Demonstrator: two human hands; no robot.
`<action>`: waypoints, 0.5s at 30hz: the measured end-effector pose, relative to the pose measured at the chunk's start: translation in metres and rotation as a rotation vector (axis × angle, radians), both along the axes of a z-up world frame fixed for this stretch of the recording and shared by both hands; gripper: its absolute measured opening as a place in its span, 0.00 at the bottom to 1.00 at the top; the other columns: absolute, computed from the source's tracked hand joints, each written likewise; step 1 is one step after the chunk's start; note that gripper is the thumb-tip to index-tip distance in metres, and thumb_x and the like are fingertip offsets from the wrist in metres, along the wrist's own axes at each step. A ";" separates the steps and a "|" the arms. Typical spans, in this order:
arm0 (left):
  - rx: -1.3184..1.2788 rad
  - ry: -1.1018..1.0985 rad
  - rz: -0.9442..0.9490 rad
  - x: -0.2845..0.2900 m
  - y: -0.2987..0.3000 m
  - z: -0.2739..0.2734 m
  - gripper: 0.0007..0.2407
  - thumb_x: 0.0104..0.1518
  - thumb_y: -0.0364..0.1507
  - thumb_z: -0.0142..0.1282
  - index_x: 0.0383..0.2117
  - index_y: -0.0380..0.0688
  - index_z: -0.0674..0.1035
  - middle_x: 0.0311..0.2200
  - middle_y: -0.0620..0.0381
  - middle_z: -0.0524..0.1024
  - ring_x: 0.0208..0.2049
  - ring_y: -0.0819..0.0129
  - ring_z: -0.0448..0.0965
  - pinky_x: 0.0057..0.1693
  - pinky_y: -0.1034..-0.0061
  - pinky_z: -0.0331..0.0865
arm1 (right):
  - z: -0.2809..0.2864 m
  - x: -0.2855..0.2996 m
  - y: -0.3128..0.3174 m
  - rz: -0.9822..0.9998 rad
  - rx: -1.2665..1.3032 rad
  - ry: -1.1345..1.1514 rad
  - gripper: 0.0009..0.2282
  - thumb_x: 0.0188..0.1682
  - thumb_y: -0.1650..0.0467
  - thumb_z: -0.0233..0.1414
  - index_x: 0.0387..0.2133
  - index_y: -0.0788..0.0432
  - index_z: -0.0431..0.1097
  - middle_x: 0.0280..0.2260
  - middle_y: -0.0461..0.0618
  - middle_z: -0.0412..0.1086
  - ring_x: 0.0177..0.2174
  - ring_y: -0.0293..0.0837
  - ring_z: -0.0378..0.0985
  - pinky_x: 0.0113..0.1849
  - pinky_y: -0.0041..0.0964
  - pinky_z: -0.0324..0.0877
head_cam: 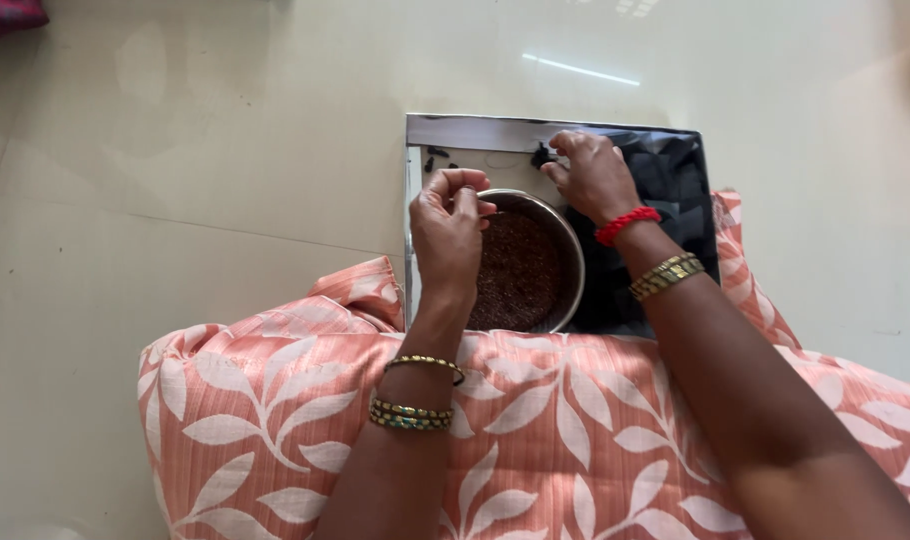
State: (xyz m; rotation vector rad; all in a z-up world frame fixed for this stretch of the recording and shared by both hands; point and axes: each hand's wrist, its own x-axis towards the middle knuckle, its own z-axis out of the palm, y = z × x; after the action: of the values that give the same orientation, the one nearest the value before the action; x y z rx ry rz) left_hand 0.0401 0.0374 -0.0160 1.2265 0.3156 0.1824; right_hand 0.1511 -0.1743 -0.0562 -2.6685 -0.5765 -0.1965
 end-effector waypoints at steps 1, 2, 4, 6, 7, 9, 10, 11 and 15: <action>-0.004 0.004 0.007 0.000 -0.001 0.002 0.06 0.63 0.20 0.48 0.35 0.38 0.80 0.33 0.58 0.81 0.27 0.78 0.80 0.35 0.84 0.74 | -0.004 0.004 0.005 0.007 -0.004 0.004 0.12 0.49 0.69 0.61 0.43 0.62 0.76 0.40 0.57 0.77 0.39 0.54 0.82 0.42 0.47 0.76; 0.016 0.008 0.003 0.001 -0.001 0.004 0.06 0.63 0.20 0.48 0.35 0.38 0.80 0.32 0.58 0.81 0.27 0.78 0.80 0.35 0.84 0.74 | -0.007 0.008 0.010 -0.056 -0.090 -0.031 0.14 0.45 0.67 0.63 0.41 0.62 0.77 0.38 0.58 0.78 0.37 0.55 0.81 0.39 0.52 0.74; 0.034 0.016 0.007 0.001 -0.002 0.010 0.07 0.62 0.20 0.48 0.35 0.39 0.81 0.32 0.58 0.81 0.27 0.78 0.80 0.35 0.84 0.74 | -0.009 0.012 0.019 -0.109 -0.178 -0.063 0.16 0.42 0.65 0.65 0.39 0.63 0.78 0.37 0.59 0.78 0.35 0.56 0.81 0.37 0.57 0.71; 0.119 0.026 0.018 0.000 -0.004 0.018 0.07 0.62 0.20 0.47 0.34 0.39 0.81 0.32 0.59 0.82 0.27 0.78 0.81 0.33 0.84 0.74 | -0.005 0.011 0.023 -0.207 -0.260 0.027 0.12 0.44 0.66 0.64 0.38 0.59 0.80 0.36 0.55 0.79 0.36 0.54 0.81 0.40 0.60 0.69; 0.116 0.027 0.019 0.000 -0.004 0.018 0.07 0.62 0.20 0.47 0.34 0.39 0.81 0.32 0.59 0.82 0.27 0.78 0.81 0.33 0.84 0.74 | -0.004 0.012 0.020 -0.205 -0.263 0.028 0.12 0.44 0.66 0.64 0.38 0.59 0.80 0.36 0.55 0.79 0.36 0.54 0.81 0.40 0.60 0.69; 0.117 0.014 0.005 0.001 -0.005 0.021 0.07 0.63 0.22 0.48 0.34 0.38 0.81 0.31 0.59 0.82 0.27 0.78 0.81 0.32 0.83 0.72 | 0.001 0.014 0.012 -0.223 -0.108 0.162 0.10 0.48 0.66 0.62 0.40 0.56 0.81 0.38 0.54 0.80 0.36 0.50 0.82 0.43 0.51 0.73; 0.114 0.015 0.006 0.001 -0.004 0.022 0.07 0.63 0.22 0.48 0.34 0.38 0.81 0.31 0.59 0.82 0.27 0.78 0.81 0.32 0.83 0.72 | 0.008 0.013 0.009 -0.222 -0.111 0.162 0.10 0.48 0.66 0.62 0.40 0.56 0.81 0.38 0.54 0.80 0.36 0.50 0.82 0.43 0.51 0.73; 0.121 0.015 0.000 0.001 -0.004 0.022 0.06 0.63 0.22 0.48 0.34 0.38 0.81 0.31 0.59 0.82 0.27 0.78 0.81 0.33 0.84 0.72 | 0.015 0.012 0.007 -0.218 0.015 0.249 0.11 0.49 0.66 0.61 0.42 0.58 0.80 0.36 0.53 0.80 0.34 0.46 0.83 0.41 0.46 0.75; 0.154 0.033 -0.025 0.003 -0.003 0.021 0.07 0.62 0.22 0.48 0.35 0.39 0.81 0.31 0.59 0.83 0.29 0.77 0.81 0.35 0.82 0.74 | 0.042 0.005 0.001 -0.151 0.579 0.555 0.10 0.50 0.68 0.61 0.42 0.62 0.79 0.35 0.50 0.80 0.35 0.37 0.81 0.41 0.35 0.76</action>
State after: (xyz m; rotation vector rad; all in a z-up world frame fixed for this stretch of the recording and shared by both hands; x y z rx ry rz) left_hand 0.0430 0.0341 0.0049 1.3868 0.3194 0.1672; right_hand 0.1558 -0.1730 -0.0141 -2.0628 -0.1099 0.2905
